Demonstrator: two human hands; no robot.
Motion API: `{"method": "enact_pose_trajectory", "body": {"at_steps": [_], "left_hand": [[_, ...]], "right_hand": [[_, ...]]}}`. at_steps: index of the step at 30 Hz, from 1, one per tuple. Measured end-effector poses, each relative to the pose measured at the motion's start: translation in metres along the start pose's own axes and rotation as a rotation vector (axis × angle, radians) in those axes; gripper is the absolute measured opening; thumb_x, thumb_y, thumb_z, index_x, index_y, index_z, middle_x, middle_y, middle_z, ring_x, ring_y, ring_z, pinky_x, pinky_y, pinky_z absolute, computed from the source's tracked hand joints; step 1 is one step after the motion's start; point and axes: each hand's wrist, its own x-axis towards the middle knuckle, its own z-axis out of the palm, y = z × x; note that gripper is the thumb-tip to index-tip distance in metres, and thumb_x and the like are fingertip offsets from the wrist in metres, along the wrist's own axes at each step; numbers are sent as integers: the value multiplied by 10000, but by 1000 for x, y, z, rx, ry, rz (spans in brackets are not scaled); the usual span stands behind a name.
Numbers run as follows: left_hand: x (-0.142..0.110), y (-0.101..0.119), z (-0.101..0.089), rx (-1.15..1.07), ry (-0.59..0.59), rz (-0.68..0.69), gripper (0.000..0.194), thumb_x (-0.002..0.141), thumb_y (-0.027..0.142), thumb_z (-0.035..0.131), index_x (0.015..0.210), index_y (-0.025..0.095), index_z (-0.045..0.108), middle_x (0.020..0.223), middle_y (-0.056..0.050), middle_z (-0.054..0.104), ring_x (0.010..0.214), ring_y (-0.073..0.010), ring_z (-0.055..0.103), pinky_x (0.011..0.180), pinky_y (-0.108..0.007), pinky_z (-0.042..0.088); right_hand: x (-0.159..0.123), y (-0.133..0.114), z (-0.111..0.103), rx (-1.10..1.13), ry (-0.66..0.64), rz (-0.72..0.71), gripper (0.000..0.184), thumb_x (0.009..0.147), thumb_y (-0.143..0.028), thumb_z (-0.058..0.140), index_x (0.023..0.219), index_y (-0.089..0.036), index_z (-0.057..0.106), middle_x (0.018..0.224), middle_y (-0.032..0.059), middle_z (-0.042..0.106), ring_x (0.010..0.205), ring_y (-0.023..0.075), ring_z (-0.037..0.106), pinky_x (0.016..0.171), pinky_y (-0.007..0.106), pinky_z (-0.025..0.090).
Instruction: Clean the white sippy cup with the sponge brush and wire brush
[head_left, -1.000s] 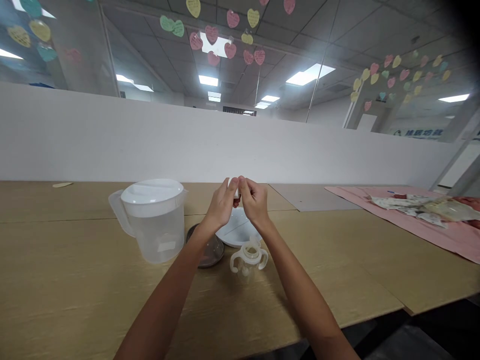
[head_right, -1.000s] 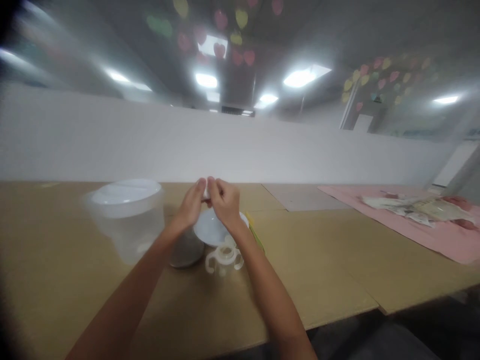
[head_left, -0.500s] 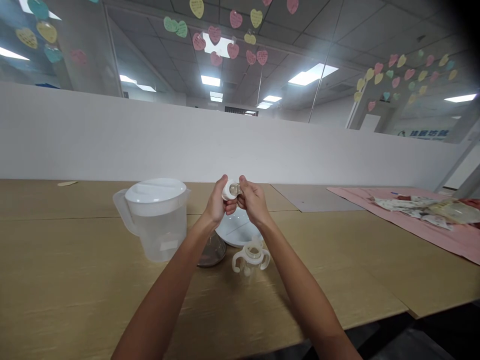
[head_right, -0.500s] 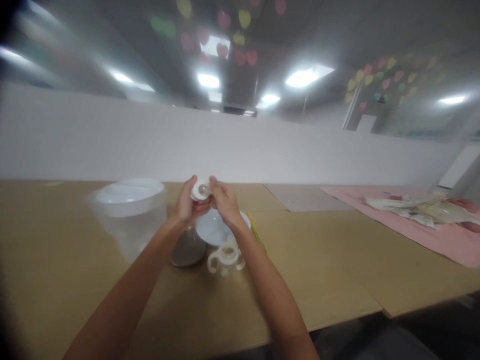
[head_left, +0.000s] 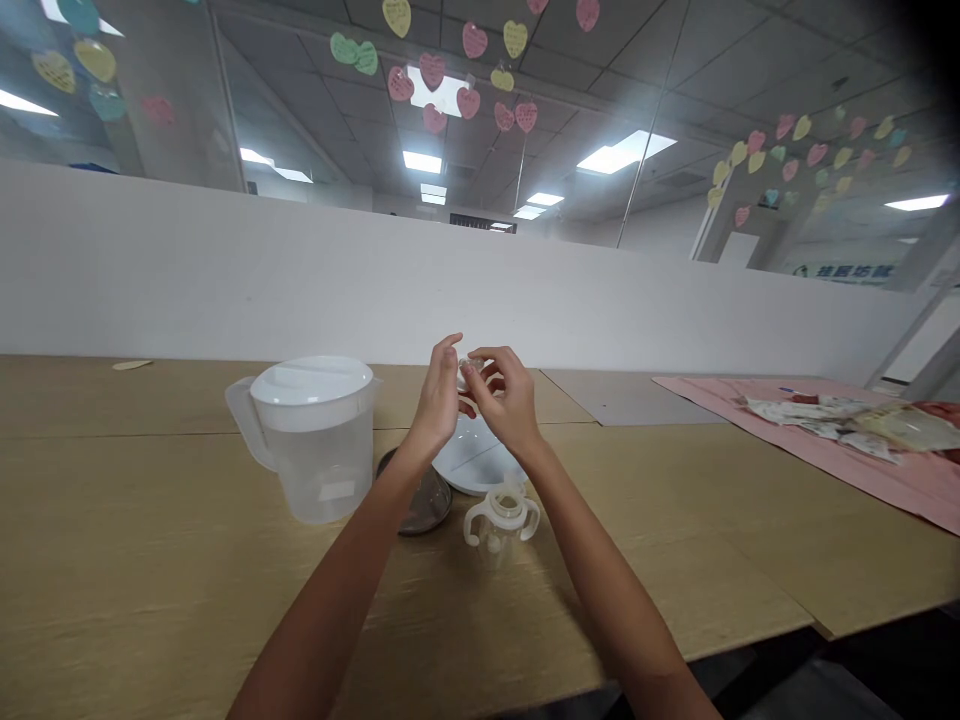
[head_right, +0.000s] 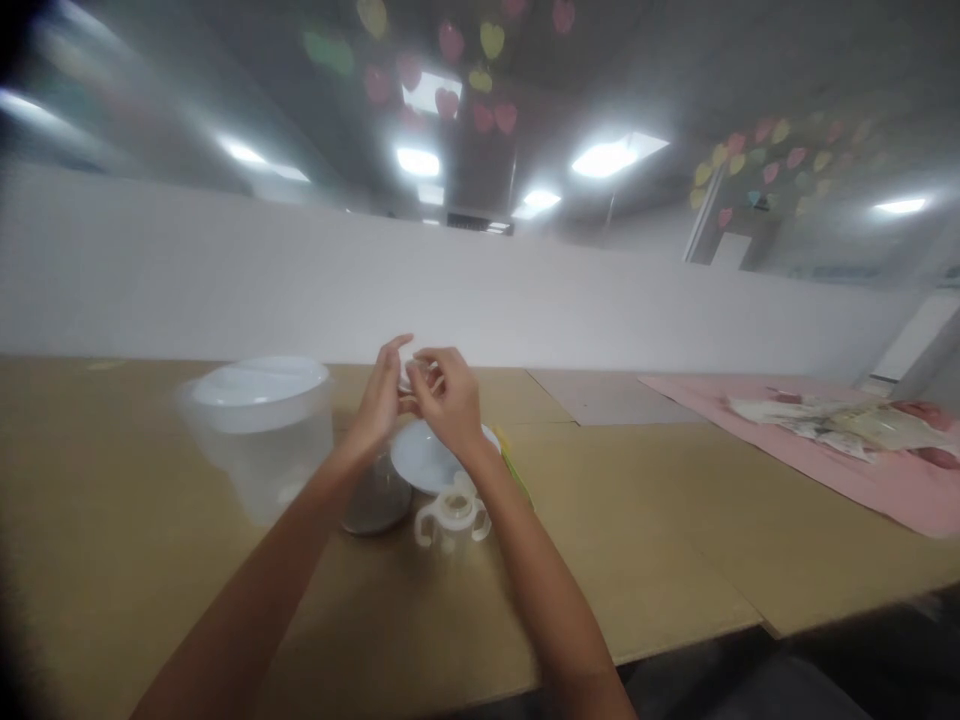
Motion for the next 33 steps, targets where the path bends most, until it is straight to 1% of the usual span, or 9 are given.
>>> {"method": "enact_pose_trajectory", "body": {"at_steps": [5,10,13,15,18,22,25,29,33], "left_hand": [[-10,0,13,129,36,190,340,857,462,293,1047,228,450,705,11,481,555,-75,448,522,-179,405],[-16,0,26,11,31,153,298,841,473,331,1001,245,437,619,47,402,459,-63,365,417,-163,338],[-17,-2,29,-2,69,126,267,811,482,396,844,222,445,603,54,371,449,-54,348,396,-153,328],[-17,-2,28,-6,91,116,292,807,483,401,737,200,421,595,49,376,465,-55,370,396,-150,332],[-16,2,25,-69,94,89,351,818,484,360,639,183,382,542,44,382,430,-56,375,365,-156,311],[-14,9,22,-200,-11,28,374,814,484,331,598,182,374,431,64,324,311,-43,288,291,-162,217],[-12,11,22,-255,-42,-13,381,805,489,330,581,182,360,411,67,319,284,-37,264,276,-162,186],[-14,7,21,-129,-42,-3,393,829,502,288,690,171,449,442,53,378,310,-53,326,296,-176,225],[-45,-10,9,216,-92,111,380,850,462,299,1064,183,444,754,-26,567,573,-107,529,508,-227,432]], "right_hand": [[-4,-3,4,-81,155,66,249,751,-413,511,671,-202,406,562,-63,360,488,68,313,501,201,282],[-3,3,-4,-164,208,84,381,771,-442,462,536,-198,288,506,-58,272,492,77,261,504,214,253],[-3,6,-6,-172,212,30,424,791,-436,421,473,-190,286,492,-38,291,504,84,268,525,229,263],[-4,4,-6,-106,177,24,451,795,-458,402,450,-187,298,480,-30,300,494,81,273,517,232,268],[-3,-4,-4,67,106,135,493,778,-527,391,441,-187,273,454,-32,271,461,71,263,456,225,245],[1,-11,-4,281,89,293,524,728,-608,410,456,-195,234,444,-45,234,422,55,233,401,216,208],[3,-13,-4,325,78,323,532,721,-619,414,452,-198,229,436,-51,225,406,52,227,392,214,205],[3,-15,-10,153,80,249,509,728,-548,467,425,-188,272,427,-49,248,428,58,256,421,212,227],[-11,-8,-30,-99,132,165,459,702,-457,548,422,-177,316,436,-58,272,460,58,260,459,208,234]]}}
